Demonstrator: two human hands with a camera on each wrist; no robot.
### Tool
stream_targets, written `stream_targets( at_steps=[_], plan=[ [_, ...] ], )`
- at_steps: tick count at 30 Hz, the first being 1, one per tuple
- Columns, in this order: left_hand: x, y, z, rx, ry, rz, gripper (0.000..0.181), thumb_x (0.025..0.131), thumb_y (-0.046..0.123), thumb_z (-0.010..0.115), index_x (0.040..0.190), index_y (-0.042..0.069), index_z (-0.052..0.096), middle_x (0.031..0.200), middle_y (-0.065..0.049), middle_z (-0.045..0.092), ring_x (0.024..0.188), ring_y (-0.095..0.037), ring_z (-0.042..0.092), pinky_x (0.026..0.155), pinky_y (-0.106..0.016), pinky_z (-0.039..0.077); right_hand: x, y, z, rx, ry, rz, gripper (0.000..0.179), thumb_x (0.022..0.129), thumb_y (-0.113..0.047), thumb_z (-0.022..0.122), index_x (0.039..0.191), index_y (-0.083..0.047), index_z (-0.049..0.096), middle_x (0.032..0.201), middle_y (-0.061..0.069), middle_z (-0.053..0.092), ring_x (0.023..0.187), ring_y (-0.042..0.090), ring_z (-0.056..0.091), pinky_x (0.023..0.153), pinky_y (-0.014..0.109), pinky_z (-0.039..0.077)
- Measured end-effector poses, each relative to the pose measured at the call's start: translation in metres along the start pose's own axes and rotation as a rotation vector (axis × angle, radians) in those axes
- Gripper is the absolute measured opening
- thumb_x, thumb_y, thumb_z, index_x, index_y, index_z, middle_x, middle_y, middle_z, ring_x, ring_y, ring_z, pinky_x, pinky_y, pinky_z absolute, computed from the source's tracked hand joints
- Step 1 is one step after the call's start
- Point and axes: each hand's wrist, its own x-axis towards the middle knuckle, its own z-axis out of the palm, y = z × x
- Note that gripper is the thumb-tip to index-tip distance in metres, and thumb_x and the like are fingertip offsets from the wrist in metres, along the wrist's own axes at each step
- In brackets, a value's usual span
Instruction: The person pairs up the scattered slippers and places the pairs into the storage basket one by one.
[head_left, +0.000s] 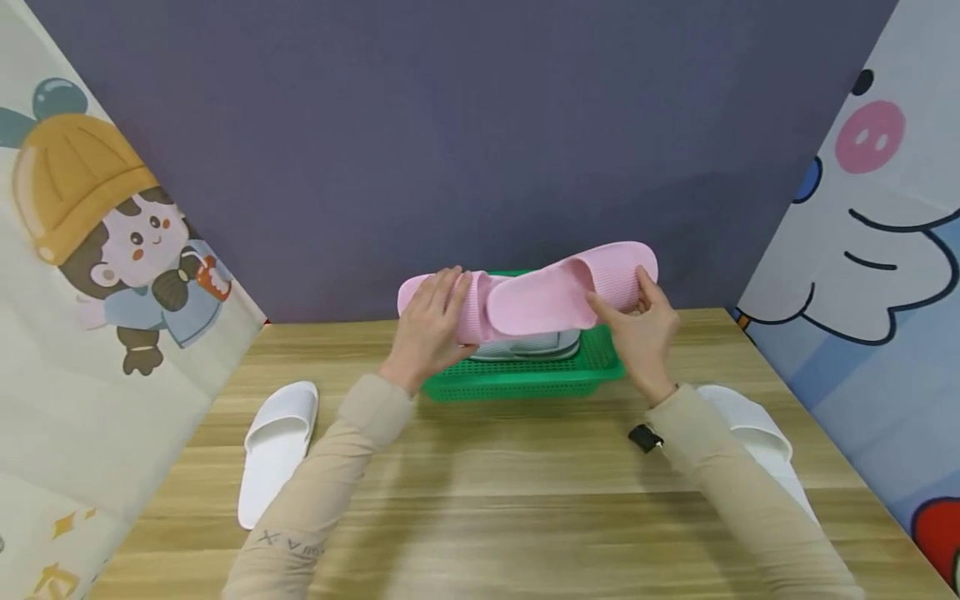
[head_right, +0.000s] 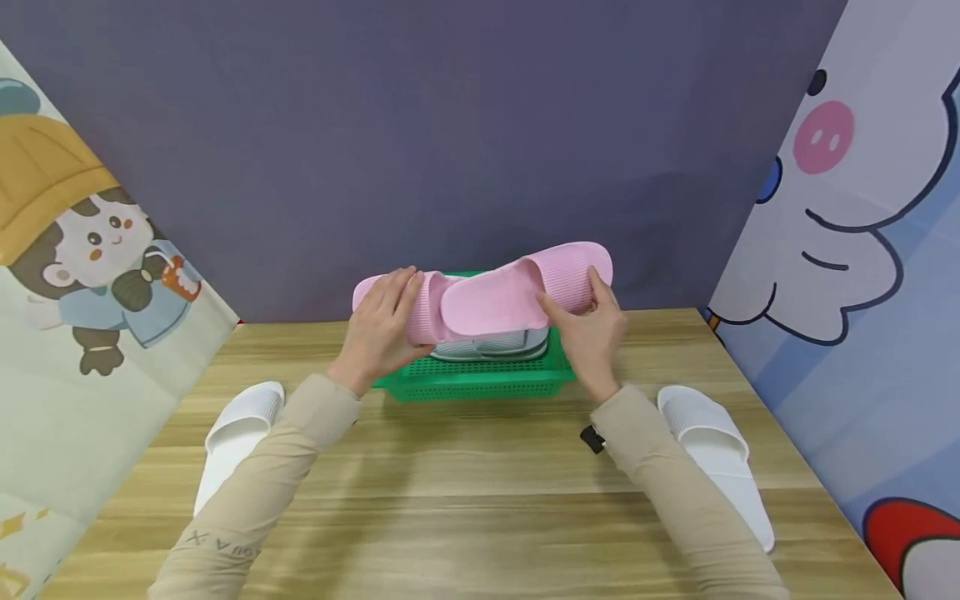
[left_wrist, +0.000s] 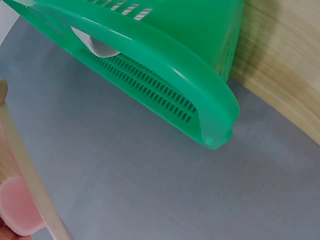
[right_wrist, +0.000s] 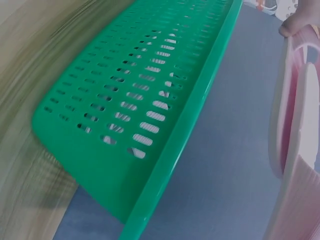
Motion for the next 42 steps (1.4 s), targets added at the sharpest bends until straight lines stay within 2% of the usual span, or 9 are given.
stream_targets(
  at_steps=[12,22,29,36,42],
  plan=[
    [0.004,0.006,0.003,0.013,0.009,0.009,0.098,0.054,0.041,0.081,0.133,0.001,0.039,0.131,-0.018,0.047,0.124,-0.031,0.043,0.111,-0.037,0.029,-0.007,0.003,0.011,0.004,-0.001,-0.04,0.08,0.064,-0.026,0.083,0.133,-0.008,0.047,0.136,0.009,0.048,0.114,0.017,0.052,0.099,0.035,0.044],
    [0.005,0.01,0.004,0.021,0.008,0.01,0.095,0.056,0.041,0.08,0.133,0.002,0.04,0.131,-0.018,0.048,0.123,-0.03,0.044,0.111,-0.036,0.029,-0.012,0.001,0.02,-0.064,0.028,-0.074,0.082,0.062,-0.031,0.083,0.131,-0.004,0.049,0.129,0.015,0.053,0.107,0.022,0.056,0.092,0.038,0.048],
    [0.007,0.012,0.003,0.022,-0.002,0.0,0.093,0.058,0.042,0.077,0.133,0.002,0.04,0.132,-0.017,0.047,0.124,-0.03,0.043,0.112,-0.035,0.027,-0.015,-0.001,0.022,-0.11,0.0,-0.057,0.082,0.063,-0.033,0.082,0.132,-0.004,0.048,0.132,0.015,0.051,0.112,0.024,0.054,0.095,0.039,0.047],
    [0.009,0.013,0.004,0.034,-0.006,0.019,0.093,0.06,0.044,0.077,0.134,0.001,0.039,0.132,-0.018,0.047,0.124,-0.03,0.043,0.112,-0.036,0.028,-0.02,-0.008,0.027,-0.154,-0.072,-0.03,0.085,0.066,-0.038,0.079,0.135,-0.003,0.044,0.137,0.014,0.046,0.12,0.026,0.049,0.099,0.04,0.044],
    [0.01,0.015,0.005,0.039,-0.007,0.011,0.093,0.06,0.044,0.076,0.134,0.001,0.039,0.132,-0.018,0.047,0.124,-0.03,0.043,0.112,-0.036,0.028,-0.023,-0.01,0.032,-0.129,-0.076,-0.017,0.084,0.066,-0.036,0.08,0.134,-0.002,0.044,0.135,0.016,0.047,0.119,0.026,0.05,0.098,0.04,0.044]
  ],
)
